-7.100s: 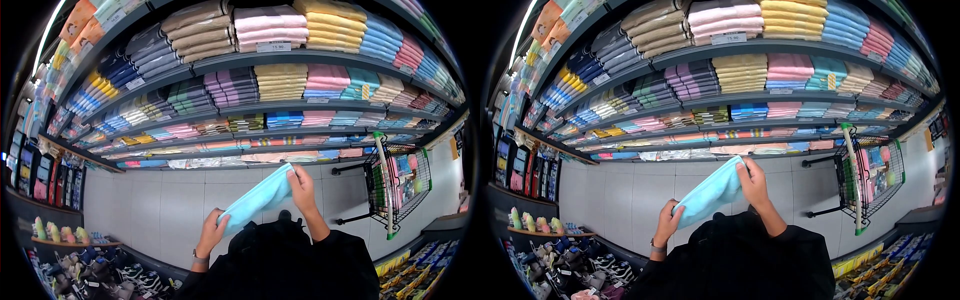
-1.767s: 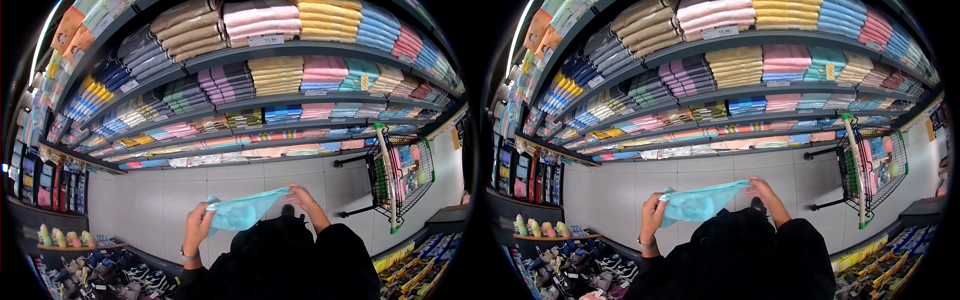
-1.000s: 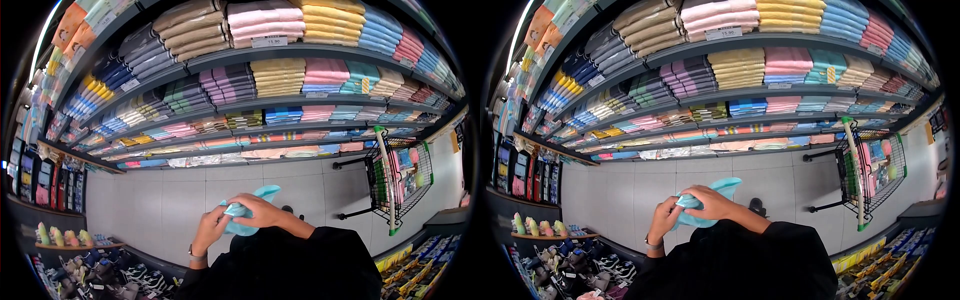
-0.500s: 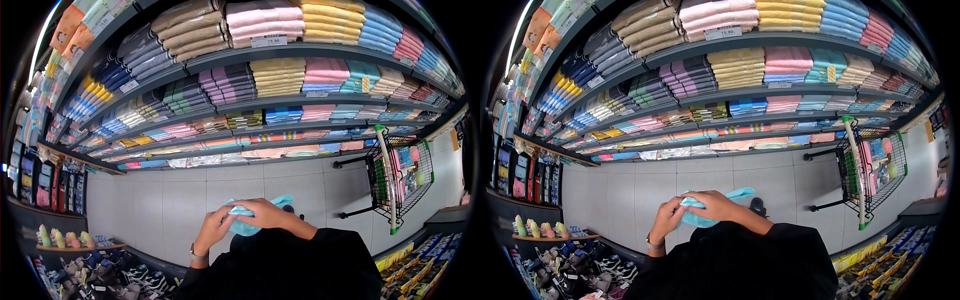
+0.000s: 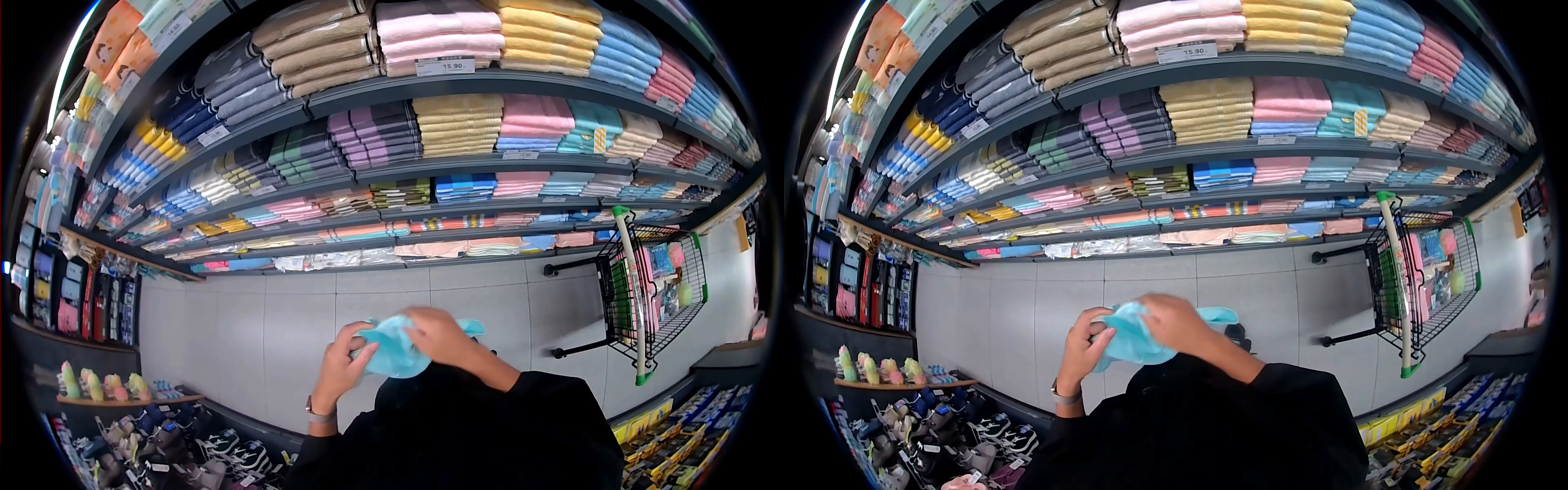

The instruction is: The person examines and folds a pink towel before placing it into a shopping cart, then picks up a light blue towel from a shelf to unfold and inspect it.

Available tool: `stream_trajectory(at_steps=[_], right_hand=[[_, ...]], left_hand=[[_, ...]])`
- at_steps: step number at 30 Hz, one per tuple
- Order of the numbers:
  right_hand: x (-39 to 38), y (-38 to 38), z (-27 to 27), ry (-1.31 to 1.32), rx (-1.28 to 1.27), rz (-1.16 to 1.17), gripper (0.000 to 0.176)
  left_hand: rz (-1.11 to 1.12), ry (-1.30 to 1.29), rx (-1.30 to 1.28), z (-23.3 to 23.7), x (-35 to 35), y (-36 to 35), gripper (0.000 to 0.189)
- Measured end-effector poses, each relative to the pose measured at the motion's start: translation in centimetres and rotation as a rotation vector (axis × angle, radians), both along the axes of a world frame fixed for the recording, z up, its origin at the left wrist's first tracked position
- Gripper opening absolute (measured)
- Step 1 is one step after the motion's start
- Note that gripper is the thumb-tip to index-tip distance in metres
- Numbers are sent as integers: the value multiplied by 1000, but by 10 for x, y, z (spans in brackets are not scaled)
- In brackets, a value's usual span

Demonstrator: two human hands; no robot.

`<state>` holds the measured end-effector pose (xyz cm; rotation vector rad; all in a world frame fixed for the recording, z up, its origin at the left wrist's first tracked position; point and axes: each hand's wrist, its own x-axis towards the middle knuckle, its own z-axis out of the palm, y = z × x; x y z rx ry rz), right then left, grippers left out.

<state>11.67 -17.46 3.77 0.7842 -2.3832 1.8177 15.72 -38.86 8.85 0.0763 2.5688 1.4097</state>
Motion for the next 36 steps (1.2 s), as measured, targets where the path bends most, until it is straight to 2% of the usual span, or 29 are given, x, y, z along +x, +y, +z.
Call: stream_trajectory(at_steps=[1, 2, 3, 4, 7, 9, 11, 13, 15, 19, 22, 25, 30, 33, 36], right_hand=[[-6, 10, -2, -68, 15, -73, 18], [-17, 24, -7, -102, -4, -137, 21], [-25, 38, 0, -295, -99, -211, 19], [-38, 48, -12, -266, -219, -348, 19], [-59, 99, -16, -292, -278, -351, 26], [-60, 119, -16, -414, -415, -366, 29], [-49, 109, -31, -462, -406, -260, 28], [-43, 80, -48, -493, -395, -135, 28], [-40, 55, -75, -579, -396, -15, 29], [-29, 21, -95, -774, -377, 102, 32], [-23, 10, -95, -802, -358, 179, 36], [-20, 8, -82, -779, -298, 190, 39], [-24, 9, -83, -755, -234, 175, 46], [-26, 20, -96, -1136, -155, 303, 56], [-13, 25, -102, -1182, 45, 421, 65]], left_hand=[[12, 49, 6, -3, 1, -4, 39], [23, 99, 13, -8, 2, -9, 43], [34, 149, 19, -10, 3, -14, 48], [28, 64, -153, -4, 5, -19, 55], [-46, 22, -394, -21, 18, -31, 45], [-52, -3, -253, -36, 29, -40, 36], [-79, -33, -144, -44, 33, -41, 29], [-79, -48, -80, -23, 30, -29, 23], [-98, -52, -28, -15, 25, -26, 27], [-79, -164, 167, 12, 25, -17, 34], [-53, -294, 256, 20, 32, -22, 39], [4, -415, 358, 30, 36, -18, 35], [-120, -392, 347, 39, 39, -16, 36], [-198, -348, 341, 35, 41, -23, 37], [-246, -305, 347, 34, 40, -23, 35]])
